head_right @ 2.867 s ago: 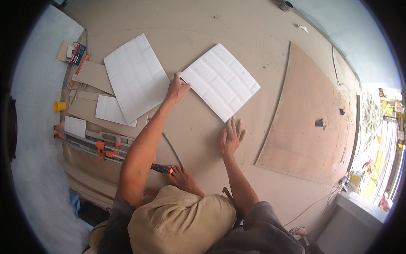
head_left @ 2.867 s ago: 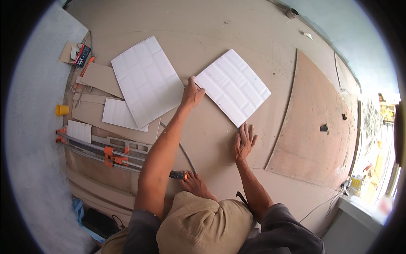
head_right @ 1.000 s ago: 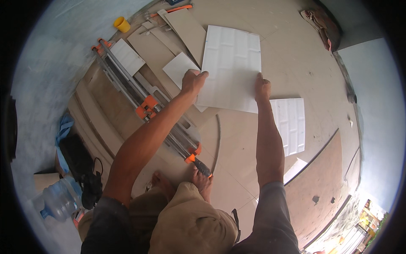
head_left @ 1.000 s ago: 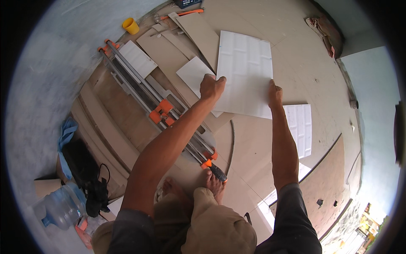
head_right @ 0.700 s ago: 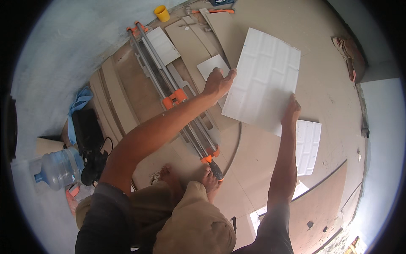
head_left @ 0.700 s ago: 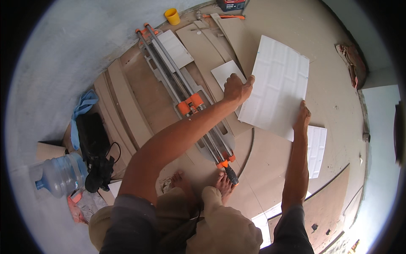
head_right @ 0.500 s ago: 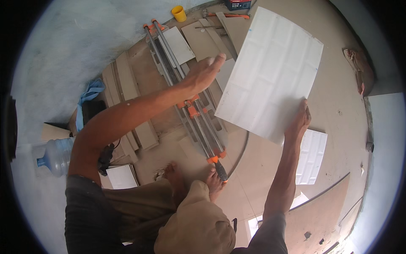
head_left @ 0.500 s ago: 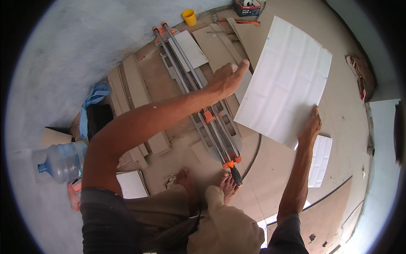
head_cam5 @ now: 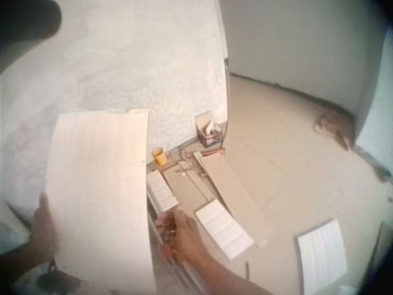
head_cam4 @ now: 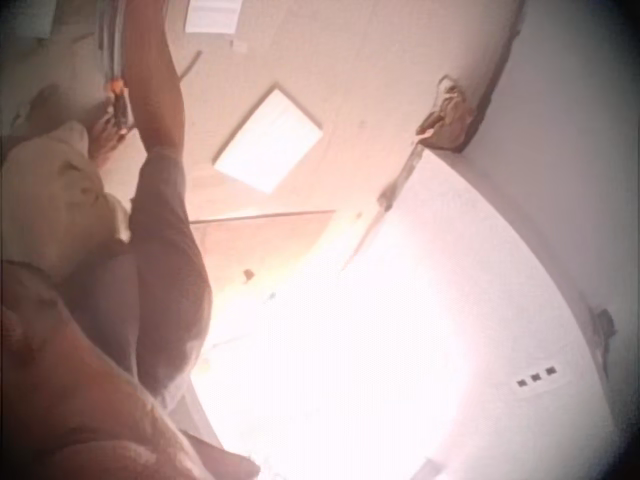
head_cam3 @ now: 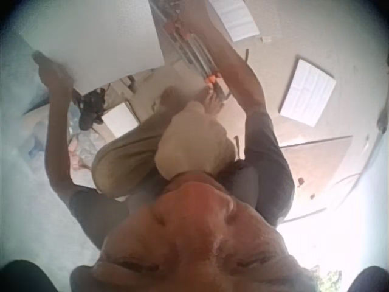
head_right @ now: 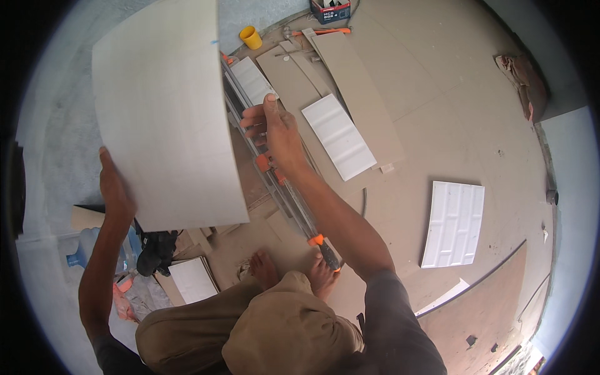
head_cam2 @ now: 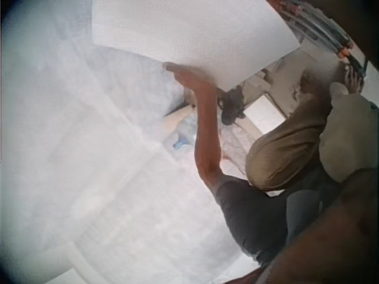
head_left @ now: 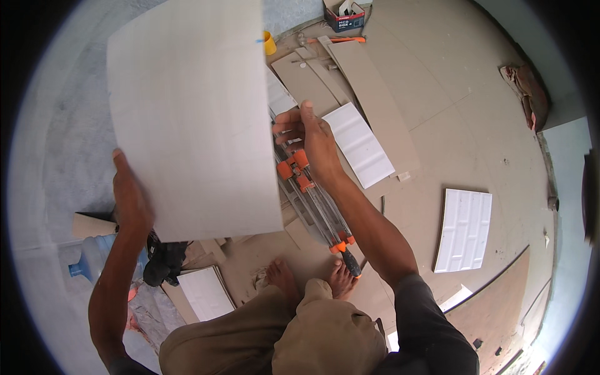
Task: The person measures and marks white rectangular tiles with a tape measure and pen, then uses a manual tile cutter to score and snap them into smaller pieces. The person wipes the tiles with a cloth between steps and stacks the cut pieces on the floor.
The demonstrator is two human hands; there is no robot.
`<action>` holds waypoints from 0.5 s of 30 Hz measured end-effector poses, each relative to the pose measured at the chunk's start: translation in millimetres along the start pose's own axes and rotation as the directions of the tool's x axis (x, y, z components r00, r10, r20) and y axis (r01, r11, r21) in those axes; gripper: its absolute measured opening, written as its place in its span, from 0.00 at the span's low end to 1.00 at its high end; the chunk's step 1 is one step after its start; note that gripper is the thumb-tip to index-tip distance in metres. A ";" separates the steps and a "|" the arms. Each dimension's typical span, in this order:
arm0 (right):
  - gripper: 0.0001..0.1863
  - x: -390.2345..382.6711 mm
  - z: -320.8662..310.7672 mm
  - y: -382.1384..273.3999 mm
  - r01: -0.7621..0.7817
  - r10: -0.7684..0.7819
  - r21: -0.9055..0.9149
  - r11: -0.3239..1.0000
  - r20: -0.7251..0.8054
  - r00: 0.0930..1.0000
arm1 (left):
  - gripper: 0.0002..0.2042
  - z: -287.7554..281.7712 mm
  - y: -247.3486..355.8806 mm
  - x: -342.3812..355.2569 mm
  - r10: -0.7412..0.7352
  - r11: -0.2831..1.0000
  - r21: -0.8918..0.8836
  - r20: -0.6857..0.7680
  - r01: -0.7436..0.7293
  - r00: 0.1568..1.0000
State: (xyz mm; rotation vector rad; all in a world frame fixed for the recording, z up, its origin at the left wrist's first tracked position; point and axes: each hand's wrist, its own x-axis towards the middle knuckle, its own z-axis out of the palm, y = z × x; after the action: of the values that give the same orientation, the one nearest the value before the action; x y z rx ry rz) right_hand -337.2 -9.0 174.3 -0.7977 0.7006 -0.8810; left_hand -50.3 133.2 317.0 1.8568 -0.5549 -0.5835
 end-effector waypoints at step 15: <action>0.14 179.4 -51.2 133.1 -0.250 0.306 0.185 0.950 -0.416 0.856 | 0.35 -106.3 -124.4 -55.1 -0.106 0.986 -0.151 -0.217 0.074 0.970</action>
State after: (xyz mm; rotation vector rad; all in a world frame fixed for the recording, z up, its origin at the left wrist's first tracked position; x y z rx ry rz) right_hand -243.5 -126.7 1.4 -0.3659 1.1203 -0.8352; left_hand -13.5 284.0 241.5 1.7895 -0.2733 -0.4526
